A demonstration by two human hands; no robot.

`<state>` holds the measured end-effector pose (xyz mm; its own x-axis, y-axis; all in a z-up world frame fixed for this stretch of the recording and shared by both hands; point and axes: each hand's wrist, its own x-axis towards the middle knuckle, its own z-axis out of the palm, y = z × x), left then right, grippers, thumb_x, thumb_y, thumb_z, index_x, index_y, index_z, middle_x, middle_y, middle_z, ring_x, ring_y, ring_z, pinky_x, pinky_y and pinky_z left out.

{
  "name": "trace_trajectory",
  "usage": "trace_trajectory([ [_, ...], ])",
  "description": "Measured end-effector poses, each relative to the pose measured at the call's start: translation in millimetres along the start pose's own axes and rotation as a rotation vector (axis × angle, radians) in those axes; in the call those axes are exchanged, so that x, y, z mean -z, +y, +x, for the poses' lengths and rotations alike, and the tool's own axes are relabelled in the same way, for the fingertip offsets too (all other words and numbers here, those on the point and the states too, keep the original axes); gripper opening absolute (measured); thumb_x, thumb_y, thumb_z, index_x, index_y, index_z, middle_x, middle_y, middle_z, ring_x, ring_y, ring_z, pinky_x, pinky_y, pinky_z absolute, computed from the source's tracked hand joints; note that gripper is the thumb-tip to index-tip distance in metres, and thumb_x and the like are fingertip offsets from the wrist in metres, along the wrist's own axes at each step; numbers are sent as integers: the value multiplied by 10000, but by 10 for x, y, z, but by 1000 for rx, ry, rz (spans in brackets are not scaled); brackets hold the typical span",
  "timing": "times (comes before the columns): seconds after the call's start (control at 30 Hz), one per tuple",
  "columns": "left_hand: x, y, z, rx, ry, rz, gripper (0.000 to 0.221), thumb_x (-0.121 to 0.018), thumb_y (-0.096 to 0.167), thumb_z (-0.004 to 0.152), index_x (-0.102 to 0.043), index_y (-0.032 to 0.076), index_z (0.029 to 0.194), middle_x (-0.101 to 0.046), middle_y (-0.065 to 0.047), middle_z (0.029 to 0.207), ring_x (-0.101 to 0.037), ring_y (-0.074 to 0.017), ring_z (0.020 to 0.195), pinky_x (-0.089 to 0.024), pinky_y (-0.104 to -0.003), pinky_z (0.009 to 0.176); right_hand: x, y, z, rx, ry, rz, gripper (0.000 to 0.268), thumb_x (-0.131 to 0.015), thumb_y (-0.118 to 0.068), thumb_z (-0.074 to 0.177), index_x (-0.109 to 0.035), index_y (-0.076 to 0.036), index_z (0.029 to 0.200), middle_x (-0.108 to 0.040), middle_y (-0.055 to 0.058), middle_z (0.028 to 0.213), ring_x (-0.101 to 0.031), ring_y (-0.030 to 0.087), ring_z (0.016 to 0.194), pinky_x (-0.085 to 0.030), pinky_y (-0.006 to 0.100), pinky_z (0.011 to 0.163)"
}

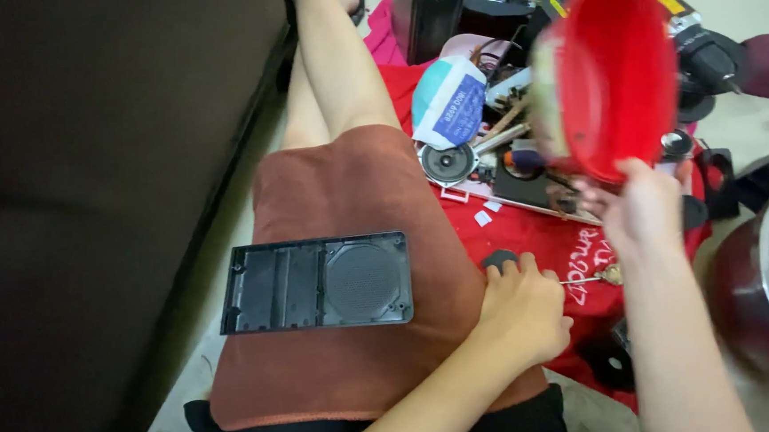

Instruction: Sorting small screws from a red bowl and fitting a speaker component into a plastic housing.

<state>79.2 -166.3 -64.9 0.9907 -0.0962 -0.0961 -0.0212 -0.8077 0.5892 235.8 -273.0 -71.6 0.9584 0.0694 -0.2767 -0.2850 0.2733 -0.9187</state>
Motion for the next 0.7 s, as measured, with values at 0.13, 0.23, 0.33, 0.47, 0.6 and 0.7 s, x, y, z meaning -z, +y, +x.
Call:
trace_trajectory([
  [0.13, -10, 5, -6, -3, -29, 3, 368, -636, 266, 725, -596, -37, 930, -489, -239, 1001, -470, -367, 829, -340, -472, 773, 587, 32, -184, 6, 251, 17, 242, -401, -56, 797, -448, 29, 1019, -553, 98, 765, -556, 139, 626, -476, 233, 571],
  [0.23, 11, -1, -30, -16, -36, 11, 346, -636, 264, 727, -601, -27, 911, -491, -233, 994, -468, -362, 830, -338, -477, 769, 1125, 241, -54, -43, 376, 92, 296, -374, -27, 774, -387, 38, 1062, -564, 165, 878, -568, 163, 703, -487, 265, 595],
  [0.33, 29, -2, -44, -14, -12, 12, 344, -638, 266, 726, -605, -23, 909, -493, -224, 984, -473, -353, 828, -341, -464, 756, 1313, 285, 0, -124, 463, 228, 349, -338, -69, 805, -343, 33, 1140, -572, 165, 927, -544, 160, 692, -485, 256, 585],
  [0.47, 58, 2, -53, -13, -11, -10, 341, -643, 259, 724, -607, -26, 906, -498, -227, 987, -479, -359, 833, -351, -467, 766, 1088, 116, -132, -49, 467, 255, 388, -325, -37, 767, -369, 33, 1146, -590, 152, 854, -569, 152, 656, -476, 234, 542],
  [0.6, 105, 10, -58, -3, -49, 0, 336, -638, 262, 731, -616, -23, 907, -512, -227, 990, -496, -350, 826, -350, -466, 772, 1014, 59, -155, -44, 460, 248, 380, -328, -48, 773, -391, 35, 1138, -588, 137, 854, -569, 139, 660, -472, 219, 547],
  [0.7, -53, -32, 26, 91, 13, 123, 225, -630, 203, 626, -655, 32, 770, -567, -210, 828, -487, -297, 739, -356, -394, 703, 1044, 47, -205, -7, 501, 208, 327, -332, -84, 768, -431, 55, 1046, -586, 122, 845, -553, 126, 651, -481, 205, 567],
])
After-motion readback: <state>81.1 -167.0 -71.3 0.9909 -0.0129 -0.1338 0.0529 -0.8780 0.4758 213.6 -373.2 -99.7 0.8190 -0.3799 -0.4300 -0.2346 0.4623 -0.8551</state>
